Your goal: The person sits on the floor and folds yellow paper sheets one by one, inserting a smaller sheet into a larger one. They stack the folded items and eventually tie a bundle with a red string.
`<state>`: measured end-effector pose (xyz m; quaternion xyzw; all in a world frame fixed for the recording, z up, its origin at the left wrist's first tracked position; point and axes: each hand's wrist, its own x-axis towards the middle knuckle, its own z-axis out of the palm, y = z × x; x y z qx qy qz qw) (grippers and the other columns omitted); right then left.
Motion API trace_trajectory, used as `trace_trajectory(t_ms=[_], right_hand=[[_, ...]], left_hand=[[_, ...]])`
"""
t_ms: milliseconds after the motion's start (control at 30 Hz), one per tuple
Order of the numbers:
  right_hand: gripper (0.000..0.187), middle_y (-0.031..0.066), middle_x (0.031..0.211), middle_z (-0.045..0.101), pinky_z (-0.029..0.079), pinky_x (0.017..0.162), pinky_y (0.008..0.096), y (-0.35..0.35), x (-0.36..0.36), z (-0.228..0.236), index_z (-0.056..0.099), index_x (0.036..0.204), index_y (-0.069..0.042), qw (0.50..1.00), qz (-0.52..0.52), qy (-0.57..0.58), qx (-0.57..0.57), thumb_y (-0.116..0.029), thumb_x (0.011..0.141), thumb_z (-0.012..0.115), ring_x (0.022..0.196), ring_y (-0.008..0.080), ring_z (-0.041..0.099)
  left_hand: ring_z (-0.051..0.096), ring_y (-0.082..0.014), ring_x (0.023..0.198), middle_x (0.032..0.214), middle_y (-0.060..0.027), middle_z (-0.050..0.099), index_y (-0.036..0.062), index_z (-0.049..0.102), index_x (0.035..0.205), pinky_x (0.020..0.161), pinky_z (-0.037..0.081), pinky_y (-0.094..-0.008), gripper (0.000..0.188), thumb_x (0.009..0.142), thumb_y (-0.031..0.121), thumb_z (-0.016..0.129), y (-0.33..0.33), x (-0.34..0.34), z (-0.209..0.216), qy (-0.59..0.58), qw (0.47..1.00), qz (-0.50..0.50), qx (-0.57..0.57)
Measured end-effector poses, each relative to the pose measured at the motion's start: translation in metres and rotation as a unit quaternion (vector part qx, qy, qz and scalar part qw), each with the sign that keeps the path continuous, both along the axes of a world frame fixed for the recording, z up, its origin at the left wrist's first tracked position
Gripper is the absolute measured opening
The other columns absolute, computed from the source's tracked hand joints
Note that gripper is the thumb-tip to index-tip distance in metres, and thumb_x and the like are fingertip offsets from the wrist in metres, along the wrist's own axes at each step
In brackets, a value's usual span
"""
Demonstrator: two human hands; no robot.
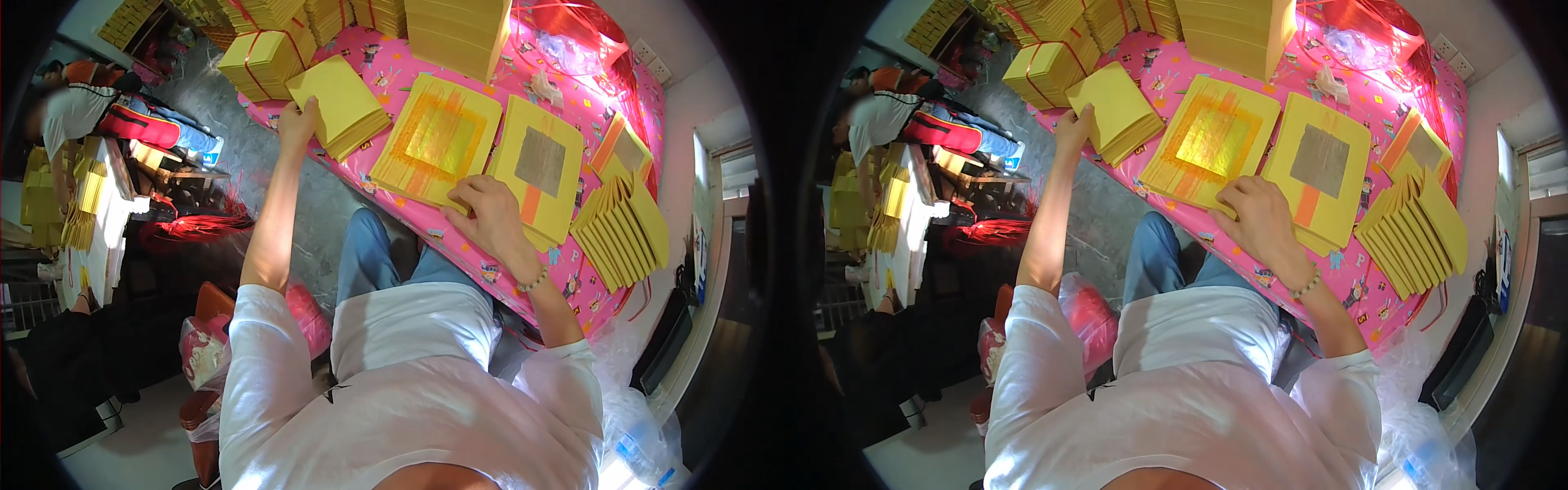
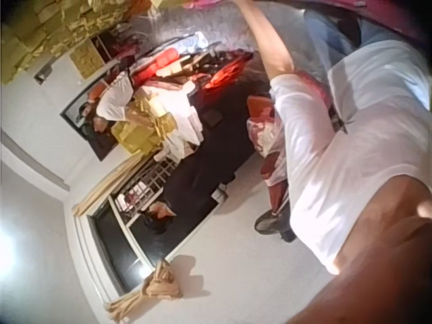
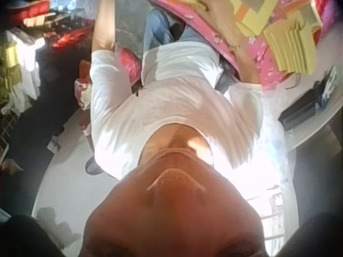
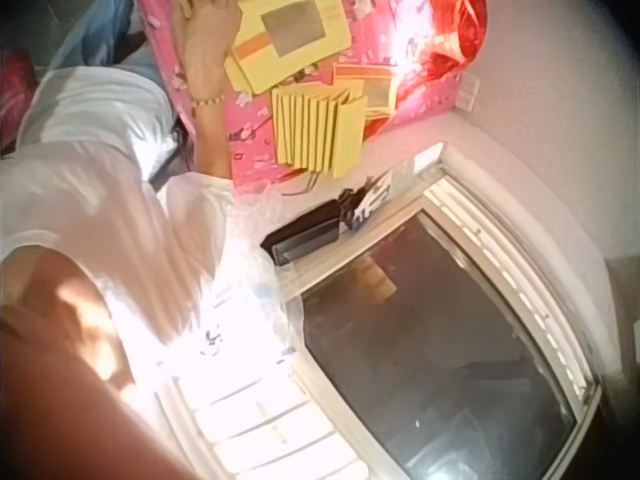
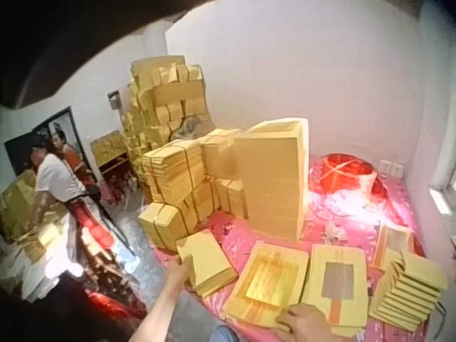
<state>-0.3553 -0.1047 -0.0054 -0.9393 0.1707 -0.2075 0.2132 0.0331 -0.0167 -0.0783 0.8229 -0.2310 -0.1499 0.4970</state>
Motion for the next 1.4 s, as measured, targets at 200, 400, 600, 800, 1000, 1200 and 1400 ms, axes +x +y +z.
trace_trajectory(t_ms=[200,400,600,800,1000,1200,1400], right_hand=[[0.014,0.0114,0.073,0.062,0.048,0.066,0.0405,-0.003,0.002,0.004,0.068,0.077,-0.002,0.998,-0.012,-0.010,0.061,-0.016,0.076,0.069,0.073,0.0292,0.060],[0.013,0.0116,0.072,0.061,0.048,0.064,0.0410,-0.005,0.000,0.001,0.068,0.078,-0.003,0.998,-0.015,-0.013,0.055,-0.016,0.078,0.067,0.071,0.0296,0.060],[0.015,0.0117,0.071,0.059,0.048,0.065,0.0412,-0.003,0.002,0.001,0.067,0.079,-0.003,0.998,-0.020,0.001,0.060,-0.018,0.077,0.069,0.071,0.0298,0.060],[0.028,0.0116,0.080,0.058,0.048,0.068,0.0405,0.001,0.003,0.003,0.063,0.089,-0.003,0.999,-0.005,0.010,-0.038,-0.022,0.071,0.075,0.078,0.0282,0.059],[0.029,0.0111,0.079,0.057,0.049,0.068,0.0402,-0.004,0.005,0.005,0.063,0.085,-0.003,0.999,-0.004,0.053,-0.004,-0.023,0.068,0.077,0.078,0.0282,0.059],[0.023,0.0118,0.076,0.061,0.049,0.066,0.0386,-0.014,0.008,0.010,0.065,0.079,-0.003,0.996,-0.011,0.065,0.064,-0.022,0.071,0.075,0.073,0.0296,0.062],[0.022,0.0137,0.070,0.065,0.049,0.060,0.0372,-0.022,0.010,0.011,0.069,0.079,-0.002,0.993,-0.019,0.069,0.090,-0.023,0.074,0.074,0.064,0.0295,0.063]], left_hand=[[0.061,-0.0416,0.091,0.098,-0.0245,0.064,-0.0034,0.055,0.115,0.082,0.046,-0.0490,0.056,0.085,0.044,0.058,0.005,-0.022,0.028,-0.214,0.968,0.051,0.123],[0.058,-0.0332,0.091,0.097,-0.0171,0.061,0.0008,0.057,0.112,0.078,0.046,-0.0447,0.041,0.083,0.029,0.066,0.011,-0.085,0.064,-0.394,0.917,-0.018,-0.054],[0.056,-0.0268,0.090,0.096,-0.0081,0.061,0.0065,0.065,0.097,0.075,0.047,-0.0361,0.037,0.069,0.026,0.080,0.030,-0.150,0.078,-0.334,0.841,-0.420,-0.067],[0.057,-0.0246,0.089,0.091,-0.0066,0.061,0.0058,0.066,0.097,0.071,0.048,-0.0334,0.029,0.073,0.019,0.077,0.028,-0.151,0.062,-0.254,0.856,-0.450,0.007],[0.057,-0.0243,0.088,0.091,-0.0066,0.061,0.0068,0.067,0.096,0.071,0.048,-0.0340,0.029,0.073,0.021,0.078,0.025,-0.151,0.068,-0.232,0.864,-0.447,0.031],[0.057,-0.0255,0.090,0.094,-0.0070,0.061,0.0070,0.067,0.096,0.072,0.048,-0.0343,0.030,0.072,0.020,0.078,0.024,-0.152,0.071,-0.278,0.842,-0.463,0.004],[0.058,-0.0270,0.090,0.095,-0.0081,0.061,0.0070,0.067,0.094,0.075,0.048,-0.0362,0.024,0.075,0.019,0.075,0.025,-0.154,0.071,-0.258,0.850,-0.458,0.032]])
